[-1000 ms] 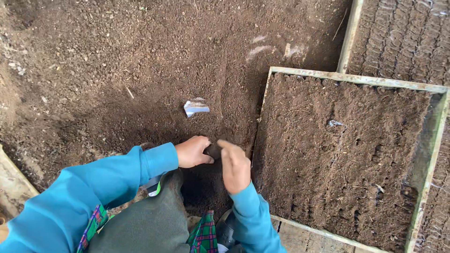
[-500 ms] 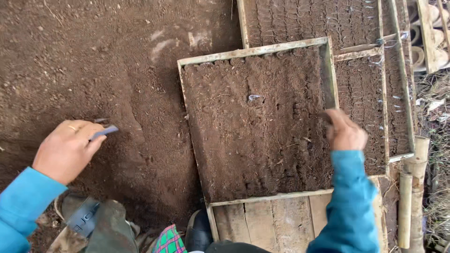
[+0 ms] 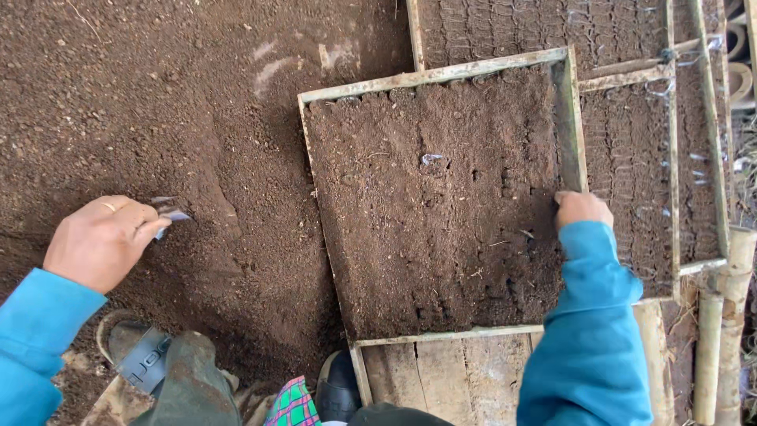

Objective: The person scoops soil from a large pile on the ground and places it into a rectangular wooden frame. They use their hands to pat and level the soil inside the frame, repeating the process to fill it.

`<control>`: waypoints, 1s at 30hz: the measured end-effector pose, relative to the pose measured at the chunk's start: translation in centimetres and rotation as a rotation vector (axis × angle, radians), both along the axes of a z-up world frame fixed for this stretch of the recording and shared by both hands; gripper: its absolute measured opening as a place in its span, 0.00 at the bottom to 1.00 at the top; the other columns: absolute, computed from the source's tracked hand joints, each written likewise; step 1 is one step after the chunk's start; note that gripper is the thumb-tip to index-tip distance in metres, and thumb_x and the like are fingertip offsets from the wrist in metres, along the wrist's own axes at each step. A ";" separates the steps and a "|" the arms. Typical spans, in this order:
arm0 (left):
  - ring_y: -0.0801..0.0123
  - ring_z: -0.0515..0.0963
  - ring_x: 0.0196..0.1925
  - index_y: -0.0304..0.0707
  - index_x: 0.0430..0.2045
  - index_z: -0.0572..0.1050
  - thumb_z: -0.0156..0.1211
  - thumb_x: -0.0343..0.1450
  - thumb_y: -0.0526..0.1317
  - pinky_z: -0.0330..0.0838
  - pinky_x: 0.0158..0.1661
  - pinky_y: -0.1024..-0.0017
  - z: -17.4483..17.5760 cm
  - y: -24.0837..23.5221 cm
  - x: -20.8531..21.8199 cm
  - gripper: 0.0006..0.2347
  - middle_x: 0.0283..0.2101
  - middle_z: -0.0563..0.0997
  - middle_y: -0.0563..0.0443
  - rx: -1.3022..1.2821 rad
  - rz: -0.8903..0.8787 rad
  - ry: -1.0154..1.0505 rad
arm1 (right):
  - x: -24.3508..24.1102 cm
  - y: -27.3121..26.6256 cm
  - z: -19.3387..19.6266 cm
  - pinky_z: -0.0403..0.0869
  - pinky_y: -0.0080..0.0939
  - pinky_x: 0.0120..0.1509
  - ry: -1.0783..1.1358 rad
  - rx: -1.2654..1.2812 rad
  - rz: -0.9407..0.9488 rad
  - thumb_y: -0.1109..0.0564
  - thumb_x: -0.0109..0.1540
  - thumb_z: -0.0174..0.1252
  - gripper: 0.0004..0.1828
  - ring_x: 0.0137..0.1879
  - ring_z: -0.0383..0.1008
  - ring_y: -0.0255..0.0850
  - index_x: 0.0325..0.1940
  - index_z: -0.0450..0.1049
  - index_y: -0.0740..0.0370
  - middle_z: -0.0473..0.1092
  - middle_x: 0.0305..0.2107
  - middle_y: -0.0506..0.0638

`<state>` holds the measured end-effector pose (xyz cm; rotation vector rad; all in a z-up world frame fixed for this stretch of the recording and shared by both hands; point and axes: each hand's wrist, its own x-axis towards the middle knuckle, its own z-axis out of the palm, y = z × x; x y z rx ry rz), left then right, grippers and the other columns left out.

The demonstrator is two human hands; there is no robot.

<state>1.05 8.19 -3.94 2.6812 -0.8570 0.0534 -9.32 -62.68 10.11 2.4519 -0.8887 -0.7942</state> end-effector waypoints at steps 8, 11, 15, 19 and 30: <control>0.48 0.73 0.30 0.40 0.23 0.69 0.56 0.64 0.33 0.68 0.30 0.52 4.4 0.3 0.6 0.02 0.30 0.73 0.43 0.043 -0.019 -0.129 | 1.4 7.5 0.8 0.73 0.63 0.47 -0.076 -0.080 0.085 0.52 0.63 0.45 0.16 0.49 0.75 0.65 0.52 0.71 0.55 0.73 0.47 0.60; 0.55 0.76 0.34 0.41 0.26 0.72 0.56 0.67 0.35 0.69 0.35 0.64 5.8 -0.3 -1.5 0.01 0.33 0.75 0.47 0.034 -0.078 -0.314 | 5.1 20.9 0.0 0.74 0.56 0.46 -0.475 0.105 0.433 0.51 0.61 0.54 0.14 0.44 0.78 0.57 0.51 0.71 0.49 0.75 0.45 0.49; 0.57 0.77 0.29 0.45 0.21 0.71 0.57 0.66 0.34 0.70 0.30 0.58 6.3 -2.4 -1.2 0.04 0.22 0.75 0.52 -0.504 -0.066 0.510 | 11.9 37.5 -6.8 0.47 0.75 0.75 -0.582 1.550 0.517 0.67 0.59 0.60 0.55 0.72 0.38 0.73 0.75 0.26 0.65 0.32 0.70 0.73; 0.59 0.78 0.28 0.44 0.27 0.75 0.55 0.67 0.33 0.72 0.30 0.58 3.1 -4.1 -1.0 0.03 0.25 0.79 0.51 -0.599 -0.139 0.727 | 17.7 44.7 -19.4 0.61 0.62 0.75 -0.457 1.381 -0.089 0.31 0.60 0.61 0.41 0.69 0.60 0.52 0.71 0.58 0.49 0.61 0.63 0.52; 0.59 0.78 0.26 0.36 0.30 0.80 0.50 0.75 0.41 0.74 0.49 0.54 8.1 -6.8 0.0 0.11 0.23 0.79 0.43 -0.167 -0.478 0.526 | 9.6 47.6 -2.3 0.60 0.73 0.67 -0.746 1.694 -0.595 0.44 0.59 0.52 0.24 0.63 0.65 0.67 0.46 0.75 0.67 0.67 0.54 0.71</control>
